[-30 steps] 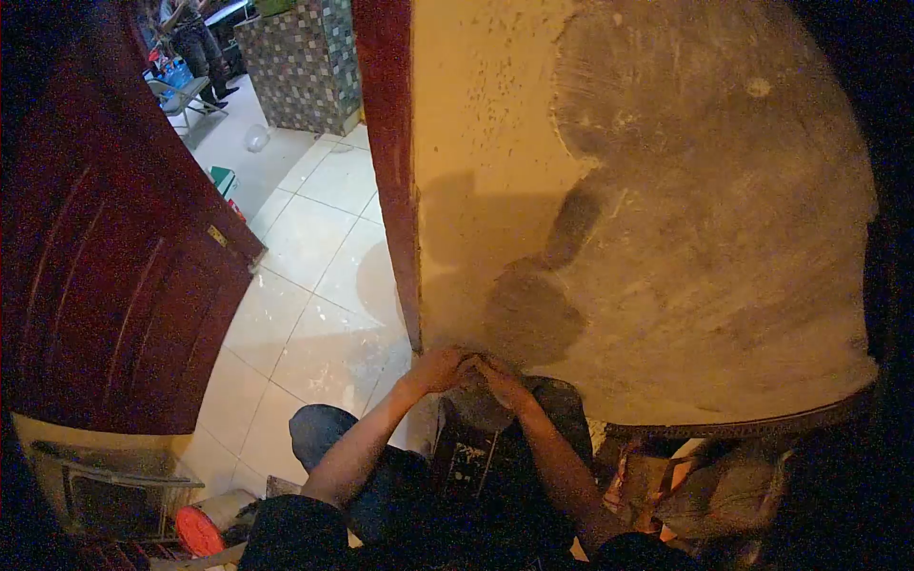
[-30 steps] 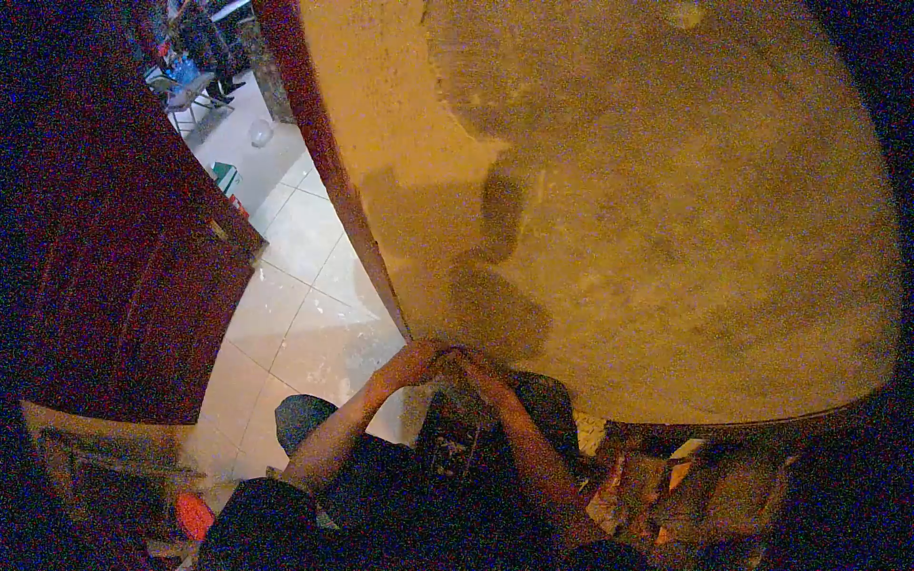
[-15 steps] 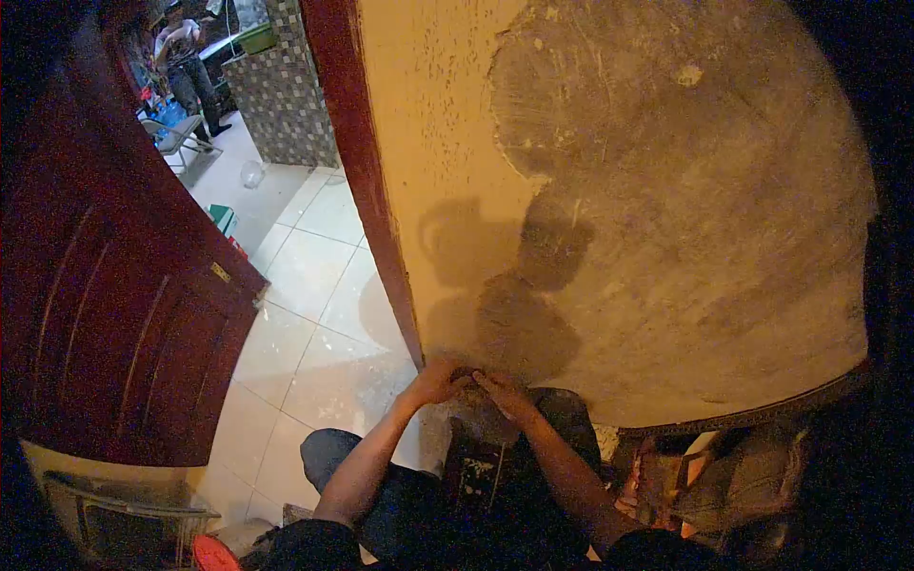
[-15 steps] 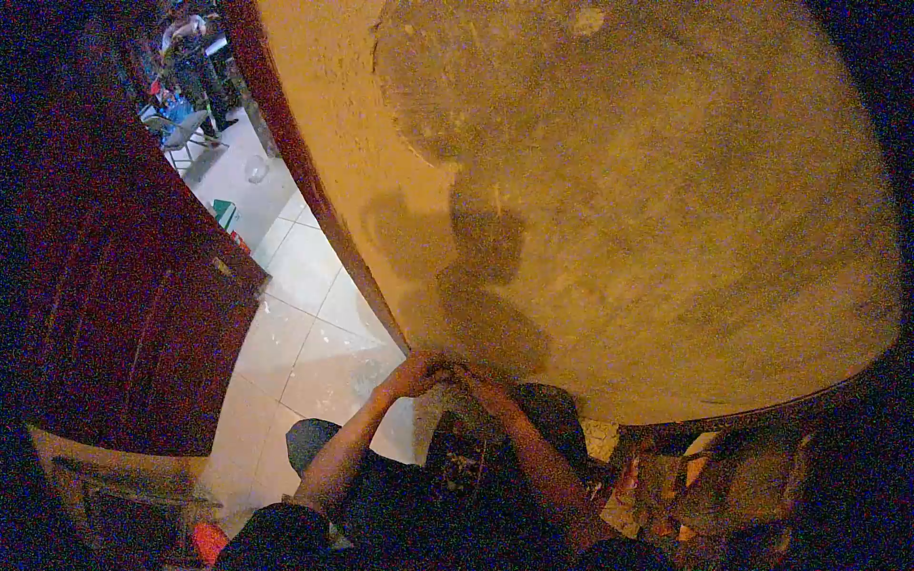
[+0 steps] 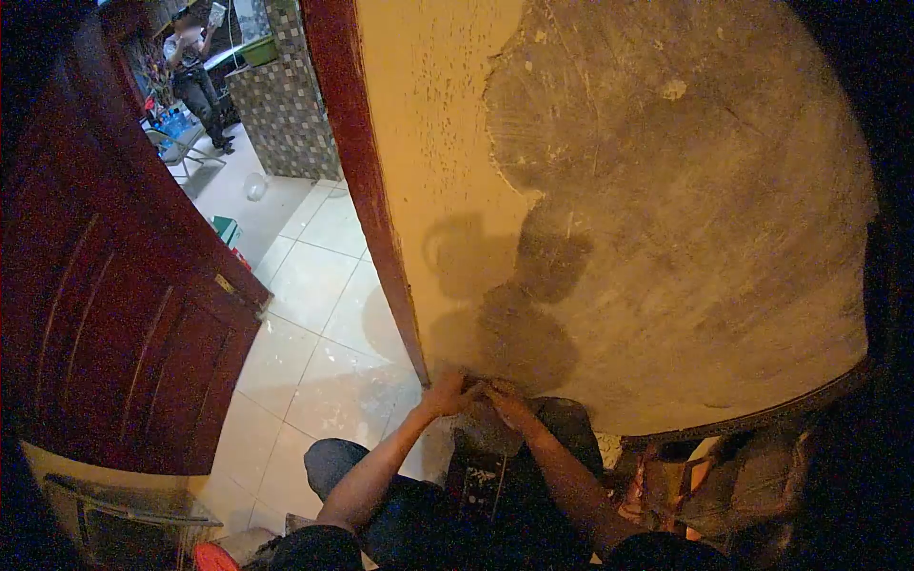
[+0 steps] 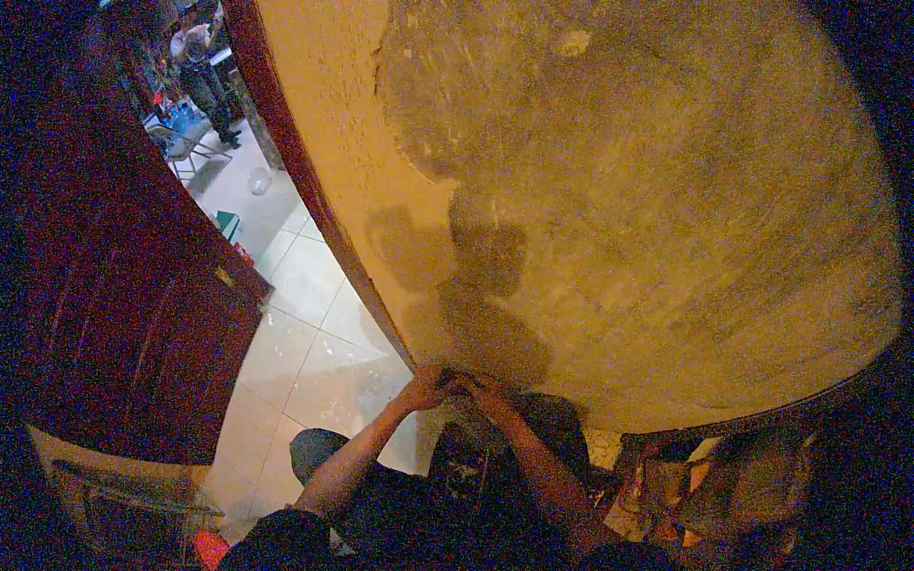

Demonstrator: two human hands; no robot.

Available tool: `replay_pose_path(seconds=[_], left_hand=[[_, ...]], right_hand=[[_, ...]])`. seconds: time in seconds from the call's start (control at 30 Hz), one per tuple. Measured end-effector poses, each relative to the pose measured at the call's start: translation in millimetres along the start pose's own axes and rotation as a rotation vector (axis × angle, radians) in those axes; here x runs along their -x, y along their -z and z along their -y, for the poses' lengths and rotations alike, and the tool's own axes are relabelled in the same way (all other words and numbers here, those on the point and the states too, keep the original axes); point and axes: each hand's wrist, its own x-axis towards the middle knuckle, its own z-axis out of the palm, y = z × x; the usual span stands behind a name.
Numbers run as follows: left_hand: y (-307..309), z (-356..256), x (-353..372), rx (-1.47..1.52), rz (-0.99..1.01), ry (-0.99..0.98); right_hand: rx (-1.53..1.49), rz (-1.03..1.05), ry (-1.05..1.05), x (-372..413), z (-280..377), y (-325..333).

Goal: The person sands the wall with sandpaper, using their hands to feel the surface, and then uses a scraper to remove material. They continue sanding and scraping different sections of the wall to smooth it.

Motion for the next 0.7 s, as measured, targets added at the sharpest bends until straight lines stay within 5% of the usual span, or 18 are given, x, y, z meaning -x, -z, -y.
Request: replay_pose_path(seconds=[0.2, 0.3, 0.37, 0.43, 0.5, 0.63, 0.7], left_hand=[[7, -10, -5, 0.367, 0.132, 0.177], [13, -12, -7, 0.461, 0.276, 0.200], [32, -37, 0, 0.833, 0.199, 0.410], [33, -32, 2, 0.938, 0.224, 0.359], [25, -15, 1, 1.040, 0.248, 0.302], [3, 10, -1, 1.025, 0.310, 0.290], [-8, 13, -1, 0.993, 0.314, 0.310]], right_hand=[[-0.526, -0.007, -0.175, 4, -25, 7], [-0.355, 0.038, -0.170, -7, -74, 11], [-0.295, 0.024, -0.098, -8, -81, 4], [-0.232, 0.012, -0.027, -10, -75, 1], [-0.572, -0.081, -0.536, -7, -31, 5], [-0.547, 0.037, -0.406, -2, -2, 1], [-0.584, -0.242, -0.411, 1, -9, -13]])
